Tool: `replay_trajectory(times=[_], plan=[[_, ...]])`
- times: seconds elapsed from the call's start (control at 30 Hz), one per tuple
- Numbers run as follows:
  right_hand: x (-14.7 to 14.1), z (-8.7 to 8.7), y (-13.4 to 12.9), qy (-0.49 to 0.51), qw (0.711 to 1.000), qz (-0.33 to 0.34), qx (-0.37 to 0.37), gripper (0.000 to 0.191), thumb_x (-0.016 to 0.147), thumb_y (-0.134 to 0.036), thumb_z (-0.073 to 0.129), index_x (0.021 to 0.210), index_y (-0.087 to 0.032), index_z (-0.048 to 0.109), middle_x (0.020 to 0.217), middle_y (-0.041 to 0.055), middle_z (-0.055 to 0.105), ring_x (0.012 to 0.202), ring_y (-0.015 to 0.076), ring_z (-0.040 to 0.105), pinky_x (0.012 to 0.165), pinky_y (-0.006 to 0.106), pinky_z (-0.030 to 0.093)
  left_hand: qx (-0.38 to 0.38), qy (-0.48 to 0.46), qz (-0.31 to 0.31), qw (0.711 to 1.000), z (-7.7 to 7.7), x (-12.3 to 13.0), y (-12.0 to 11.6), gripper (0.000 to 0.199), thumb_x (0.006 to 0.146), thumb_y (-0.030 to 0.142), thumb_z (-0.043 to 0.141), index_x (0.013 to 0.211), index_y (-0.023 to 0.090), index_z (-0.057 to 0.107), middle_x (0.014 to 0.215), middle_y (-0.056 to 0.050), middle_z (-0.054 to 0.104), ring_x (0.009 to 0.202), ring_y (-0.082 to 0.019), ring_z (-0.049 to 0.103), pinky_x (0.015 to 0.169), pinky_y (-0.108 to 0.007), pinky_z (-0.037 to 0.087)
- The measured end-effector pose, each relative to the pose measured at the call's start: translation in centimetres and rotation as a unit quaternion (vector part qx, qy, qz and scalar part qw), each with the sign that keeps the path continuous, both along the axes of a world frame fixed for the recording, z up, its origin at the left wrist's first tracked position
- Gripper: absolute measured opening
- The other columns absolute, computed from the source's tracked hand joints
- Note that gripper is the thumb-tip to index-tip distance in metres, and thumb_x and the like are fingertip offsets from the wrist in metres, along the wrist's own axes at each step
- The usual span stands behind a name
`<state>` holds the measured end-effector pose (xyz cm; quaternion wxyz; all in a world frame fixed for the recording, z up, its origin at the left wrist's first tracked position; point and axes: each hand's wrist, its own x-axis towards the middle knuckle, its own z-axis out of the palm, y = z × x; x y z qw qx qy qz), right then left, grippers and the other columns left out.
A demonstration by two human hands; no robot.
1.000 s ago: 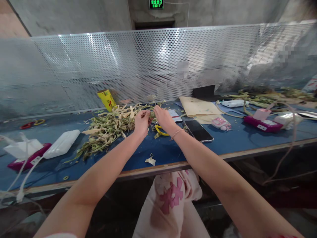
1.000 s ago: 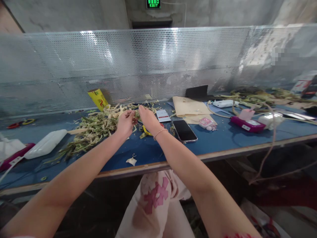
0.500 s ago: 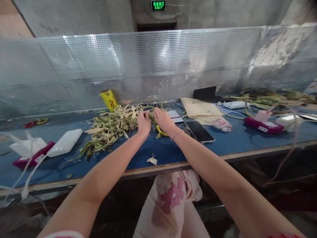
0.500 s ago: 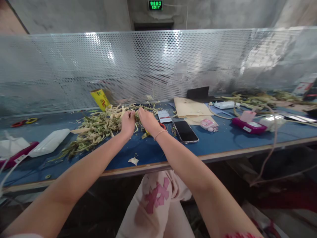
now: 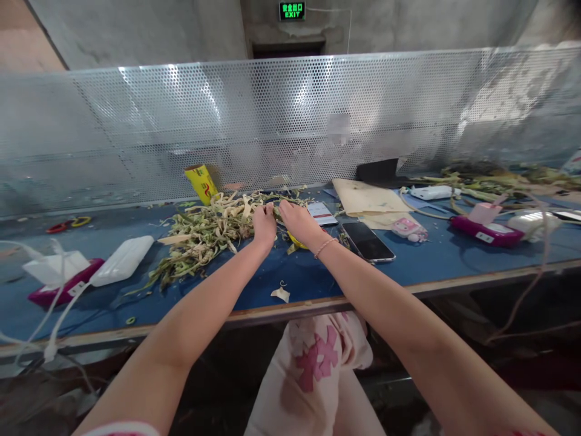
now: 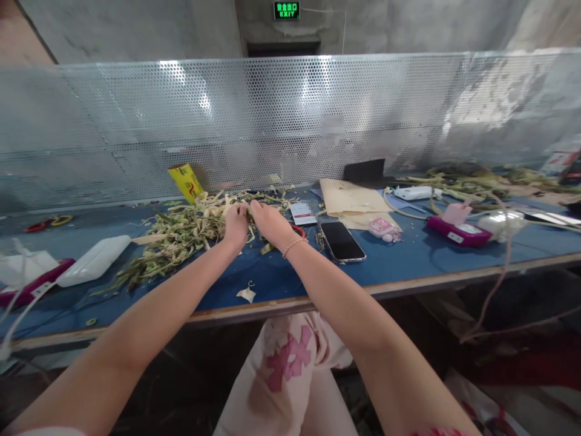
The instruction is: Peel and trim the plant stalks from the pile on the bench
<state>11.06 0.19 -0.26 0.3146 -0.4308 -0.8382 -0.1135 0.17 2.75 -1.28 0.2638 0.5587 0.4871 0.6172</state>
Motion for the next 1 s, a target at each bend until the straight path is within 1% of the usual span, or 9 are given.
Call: replay_trajectory(times=[0.1, 0.2, 0.27, 0.43, 0.53, 0.63, 0.83, 1.0], plan=[[-0.2, 0.1, -0.2, 0.054, 0.998, -0.005, -0.013, 0.021, 0.087, -0.015, 0.026, 0.09, -0.015, 0.047, 0.077, 0.0086, 0.054, 0.067, 0.0166, 0.051, 0.058, 0.028, 0.032, 0.008, 0.051, 0.071, 0.996, 0.7, 0.3, -1.1, 0.019, 0.081, 0.027, 0.041, 0.063, 0.019, 0.04, 0.057, 0.002, 0.042, 0.057, -0.012, 0.041, 0.057, -0.025, 0.03], [-0.5, 0.1, -0.3, 0.11, 0.993, -0.01, -0.028, 0.023, 0.09, -0.022, 0.024, 0.087, -0.016, 0.046, 0.07, 0.0061, 0.052, 0.062, 0.0155, 0.05, 0.057, 0.027, 0.03, 0.037, 0.078, 0.091, 0.992, 1.1, 0.4, -1.9, 0.017, 0.082, 0.023, 0.041, 0.066, 0.02, 0.038, 0.061, 0.001, 0.043, 0.06, -0.013, 0.041, 0.06, -0.026, 0.03], [-0.7, 0.1, -0.3, 0.126, 0.991, -0.01, -0.037, 0.023, 0.09, -0.023, 0.024, 0.087, -0.016, 0.045, 0.068, 0.0054, 0.052, 0.061, 0.0156, 0.049, 0.057, 0.027, 0.03, 0.051, 0.076, 0.083, 0.992, 1.2, 0.3, -2.1, 0.016, 0.082, 0.02, 0.041, 0.067, 0.02, 0.036, 0.063, 0.001, 0.042, 0.06, -0.013, 0.041, 0.06, -0.026, 0.03], [-1.0, -0.2, -0.2, 0.155, 0.986, -0.024, -0.056, 0.02, 0.087, -0.019, 0.025, 0.084, -0.016, 0.044, 0.064, 0.0055, 0.051, 0.06, 0.0174, 0.049, 0.057, 0.029, 0.031, 0.089, 0.102, 0.015, 0.991, 1.0, -0.4, -1.9, 0.015, 0.08, 0.022, 0.047, 0.068, 0.021, 0.037, 0.058, 0.001, 0.038, 0.058, -0.015, 0.04, 0.06, -0.027, 0.03], [-0.9, -0.6, 0.2, 0.176, 0.982, -0.038, -0.052, 0.016, 0.085, -0.018, 0.026, 0.08, -0.017, 0.042, 0.062, 0.0051, 0.051, 0.058, 0.0183, 0.048, 0.055, 0.029, 0.031, 0.09, 0.131, 0.006, 0.987, 1.2, -0.5, -2.0, 0.014, 0.078, 0.021, 0.049, 0.069, 0.021, 0.039, 0.057, 0.001, 0.038, 0.059, -0.016, 0.042, 0.062, -0.028, 0.03], [-0.7, -0.8, 0.5, 0.179, 0.982, -0.043, -0.041, 0.015, 0.084, -0.02, 0.026, 0.08, -0.017, 0.041, 0.059, 0.0042, 0.05, 0.054, 0.0183, 0.046, 0.053, 0.028, 0.028, 0.083, 0.169, -0.005, 0.982, 1.5, -0.3, -2.3, 0.014, 0.078, 0.02, 0.047, 0.067, 0.021, 0.039, 0.055, 0.002, 0.037, 0.057, -0.016, 0.042, 0.062, -0.028, 0.03], [0.0, -0.8, 0.4, 0.17, 0.985, -0.028, -0.017, 0.016, 0.086, -0.022, 0.027, 0.08, -0.018, 0.041, 0.058, 0.002, 0.048, 0.053, 0.0158, 0.043, 0.054, 0.027, 0.025, 0.094, 0.21, 0.009, 0.973, 1.5, -0.1, -2.6, 0.01, 0.079, 0.019, 0.045, 0.071, 0.021, 0.04, 0.059, 0.0, 0.043, 0.057, -0.016, 0.042, 0.062, -0.028, 0.03], [0.0, -0.9, 0.6, 0.186, 0.982, -0.011, -0.03, 0.018, 0.087, -0.027, 0.029, 0.076, -0.02, 0.041, 0.058, -0.0005, 0.045, 0.053, 0.0141, 0.042, 0.054, 0.025, 0.023, 0.096, 0.245, 0.024, 0.964, 1.5, -0.3, -2.6, 0.008, 0.081, 0.022, 0.043, 0.073, 0.021, 0.041, 0.06, -0.001, 0.045, 0.06, -0.018, 0.046, 0.062, -0.028, 0.032]])
